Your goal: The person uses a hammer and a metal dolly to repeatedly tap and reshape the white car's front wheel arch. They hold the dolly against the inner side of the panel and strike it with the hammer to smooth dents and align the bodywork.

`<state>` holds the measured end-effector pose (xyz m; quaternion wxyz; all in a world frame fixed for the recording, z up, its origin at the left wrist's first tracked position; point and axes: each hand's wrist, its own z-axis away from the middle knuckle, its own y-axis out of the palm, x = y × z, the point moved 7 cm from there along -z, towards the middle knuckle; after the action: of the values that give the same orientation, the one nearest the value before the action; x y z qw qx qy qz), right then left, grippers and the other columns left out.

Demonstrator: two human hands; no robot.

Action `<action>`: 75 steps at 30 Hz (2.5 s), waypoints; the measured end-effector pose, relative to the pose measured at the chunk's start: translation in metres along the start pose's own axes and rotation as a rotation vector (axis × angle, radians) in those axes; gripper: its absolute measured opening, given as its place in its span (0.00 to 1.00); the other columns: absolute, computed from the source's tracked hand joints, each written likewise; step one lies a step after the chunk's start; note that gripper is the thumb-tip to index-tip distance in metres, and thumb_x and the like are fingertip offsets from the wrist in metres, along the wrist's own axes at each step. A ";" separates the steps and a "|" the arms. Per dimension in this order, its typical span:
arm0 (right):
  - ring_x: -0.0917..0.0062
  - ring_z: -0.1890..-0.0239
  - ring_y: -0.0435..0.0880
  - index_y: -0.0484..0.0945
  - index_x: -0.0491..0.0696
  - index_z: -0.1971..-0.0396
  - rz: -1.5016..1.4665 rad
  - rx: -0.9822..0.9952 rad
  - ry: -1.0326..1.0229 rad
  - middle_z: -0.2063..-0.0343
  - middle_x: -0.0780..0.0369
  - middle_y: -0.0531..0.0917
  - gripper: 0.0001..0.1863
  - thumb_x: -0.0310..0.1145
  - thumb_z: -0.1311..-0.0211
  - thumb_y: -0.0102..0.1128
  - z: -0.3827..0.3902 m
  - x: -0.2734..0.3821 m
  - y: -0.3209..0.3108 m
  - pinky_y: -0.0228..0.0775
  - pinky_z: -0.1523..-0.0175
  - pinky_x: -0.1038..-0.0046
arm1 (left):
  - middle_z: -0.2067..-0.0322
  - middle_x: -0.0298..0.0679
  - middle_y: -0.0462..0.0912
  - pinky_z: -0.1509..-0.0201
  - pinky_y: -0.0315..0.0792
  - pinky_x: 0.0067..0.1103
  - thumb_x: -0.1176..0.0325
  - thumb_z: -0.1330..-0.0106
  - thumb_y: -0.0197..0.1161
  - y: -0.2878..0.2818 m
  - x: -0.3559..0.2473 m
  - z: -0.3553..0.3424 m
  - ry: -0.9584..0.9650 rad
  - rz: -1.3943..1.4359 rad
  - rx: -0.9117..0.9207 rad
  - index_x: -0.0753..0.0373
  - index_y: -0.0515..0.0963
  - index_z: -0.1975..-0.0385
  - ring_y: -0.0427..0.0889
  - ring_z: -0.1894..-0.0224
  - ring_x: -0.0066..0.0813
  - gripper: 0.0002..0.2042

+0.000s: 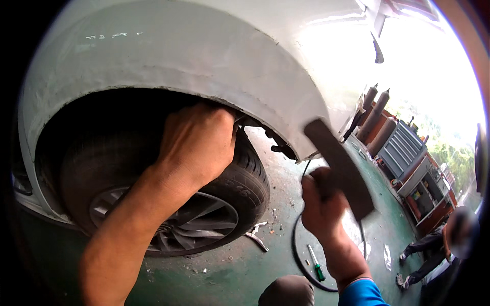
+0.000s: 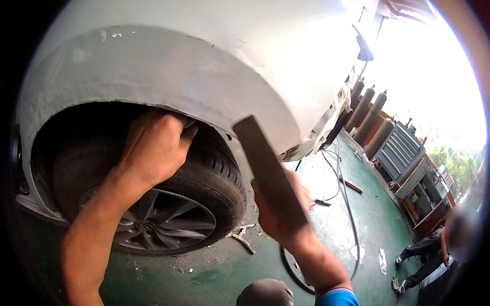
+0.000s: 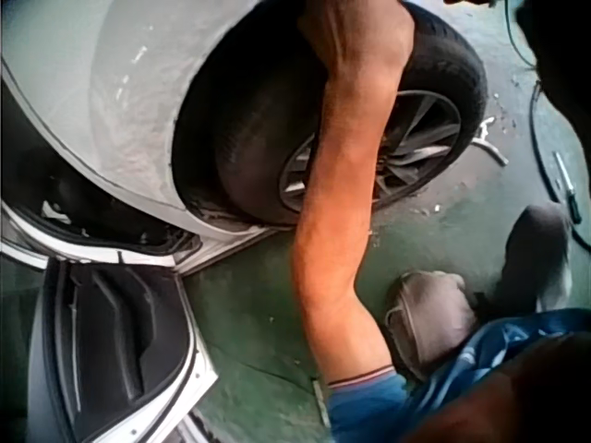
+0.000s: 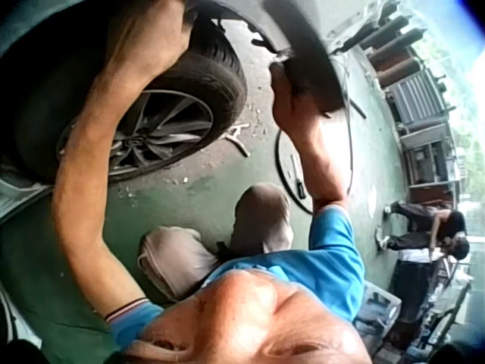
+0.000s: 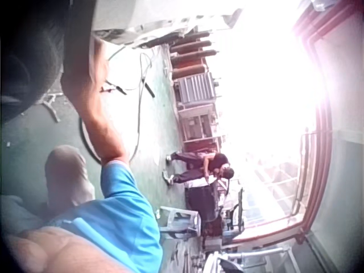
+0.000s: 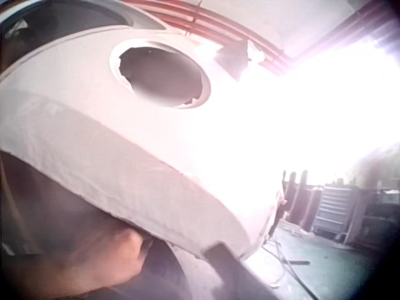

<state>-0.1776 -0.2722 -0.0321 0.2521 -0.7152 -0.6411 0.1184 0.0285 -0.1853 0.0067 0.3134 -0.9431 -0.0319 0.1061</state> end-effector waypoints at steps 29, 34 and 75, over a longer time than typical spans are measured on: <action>0.61 0.71 0.85 0.76 0.45 0.51 0.069 0.010 -0.022 0.76 0.56 0.82 0.20 0.25 0.45 0.67 -0.013 0.020 -0.004 0.75 0.69 0.67 | 0.64 0.54 0.84 0.56 0.75 0.41 0.72 0.39 0.64 -0.006 0.012 0.007 -0.086 0.082 -0.058 0.67 0.81 0.61 0.81 0.60 0.59 0.09; 0.59 0.78 0.83 0.74 0.39 0.57 0.086 0.085 -0.081 0.80 0.56 0.80 0.14 0.23 0.45 0.62 -0.028 0.007 0.011 0.74 0.74 0.66 | 0.62 0.53 0.84 0.55 0.75 0.41 0.72 0.38 0.64 -0.006 0.012 0.005 -0.092 0.122 -0.051 0.67 0.81 0.60 0.81 0.59 0.59 0.09; 0.72 0.77 0.75 0.76 0.45 0.69 -0.405 0.326 0.454 0.79 0.61 0.76 0.06 0.26 0.41 0.67 0.123 -0.069 0.014 0.67 0.71 0.70 | 0.70 0.59 0.81 0.62 0.72 0.41 0.69 0.35 0.65 -0.040 -0.006 0.028 -0.251 0.066 -0.296 0.73 0.75 0.65 0.79 0.64 0.64 0.12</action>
<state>-0.2363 -0.3143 -0.1534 0.5177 -0.5317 -0.6703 0.0044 0.0165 -0.1379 0.0104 0.1611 -0.9589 -0.0549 0.2271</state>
